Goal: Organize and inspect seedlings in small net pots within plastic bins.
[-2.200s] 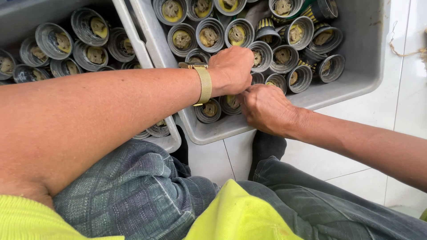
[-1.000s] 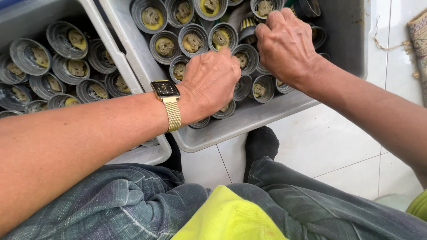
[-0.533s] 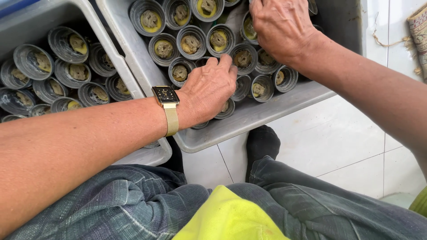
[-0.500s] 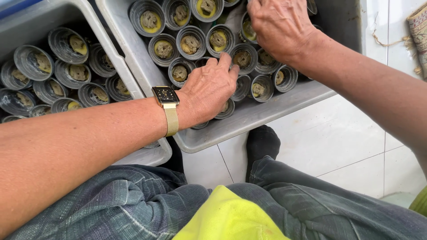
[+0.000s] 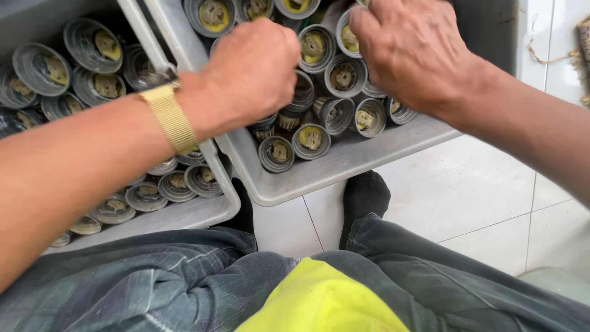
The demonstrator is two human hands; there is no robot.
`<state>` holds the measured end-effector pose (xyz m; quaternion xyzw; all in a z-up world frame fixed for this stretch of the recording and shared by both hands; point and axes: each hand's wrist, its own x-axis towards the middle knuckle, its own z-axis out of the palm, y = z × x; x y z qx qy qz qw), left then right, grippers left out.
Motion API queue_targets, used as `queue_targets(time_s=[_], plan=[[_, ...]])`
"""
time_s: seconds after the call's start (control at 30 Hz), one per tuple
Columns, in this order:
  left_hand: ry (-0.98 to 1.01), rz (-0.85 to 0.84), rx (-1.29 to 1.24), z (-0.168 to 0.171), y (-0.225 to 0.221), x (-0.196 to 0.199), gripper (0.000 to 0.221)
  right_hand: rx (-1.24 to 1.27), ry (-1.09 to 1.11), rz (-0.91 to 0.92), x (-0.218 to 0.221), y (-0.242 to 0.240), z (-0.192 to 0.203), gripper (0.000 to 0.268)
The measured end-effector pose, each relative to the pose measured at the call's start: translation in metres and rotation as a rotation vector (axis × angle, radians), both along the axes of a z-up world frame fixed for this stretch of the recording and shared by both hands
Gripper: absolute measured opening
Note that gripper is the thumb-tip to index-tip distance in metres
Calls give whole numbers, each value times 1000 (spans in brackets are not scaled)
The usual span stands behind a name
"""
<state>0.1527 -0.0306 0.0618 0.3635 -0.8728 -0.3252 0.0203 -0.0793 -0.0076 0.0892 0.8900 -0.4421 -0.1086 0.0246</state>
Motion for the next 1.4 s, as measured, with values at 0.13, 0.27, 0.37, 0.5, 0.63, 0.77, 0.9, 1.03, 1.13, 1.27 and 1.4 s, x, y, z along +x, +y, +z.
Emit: queue_targets(time_s=[0.13,0.27,0.37,0.5,0.63,0.77,0.9,1.03,1.13,1.27,1.4], plan=[[-101,-9,57,2,-2,33,9,261,-135,124,9,23,4,14],[-95,-34,44,-10,15,38,7,276,-373,147,31,48,-17,16],[-58,-61,-61,-18,14,34,5,255,-444,27,51,54,-31,22],[10,-107,-194,-26,9,27,7,246,-360,-68,59,55,-39,12],[68,-166,-331,-34,-5,18,5,280,-346,-83,64,56,-38,10],[2,-306,-384,-42,-7,13,4,192,-418,-54,63,60,-43,14],[-84,-371,-440,-44,-8,14,2,230,-393,-18,63,65,-43,8],[-136,-376,-442,-42,-11,13,4,195,-414,26,64,67,-41,8],[-172,-378,-410,-38,-13,10,5,189,-451,35,66,69,-39,11],[-170,-398,-429,-36,-17,10,9,188,-517,36,69,73,-38,12],[-135,-405,-465,-44,-19,10,10,129,-567,128,67,73,-37,14]])
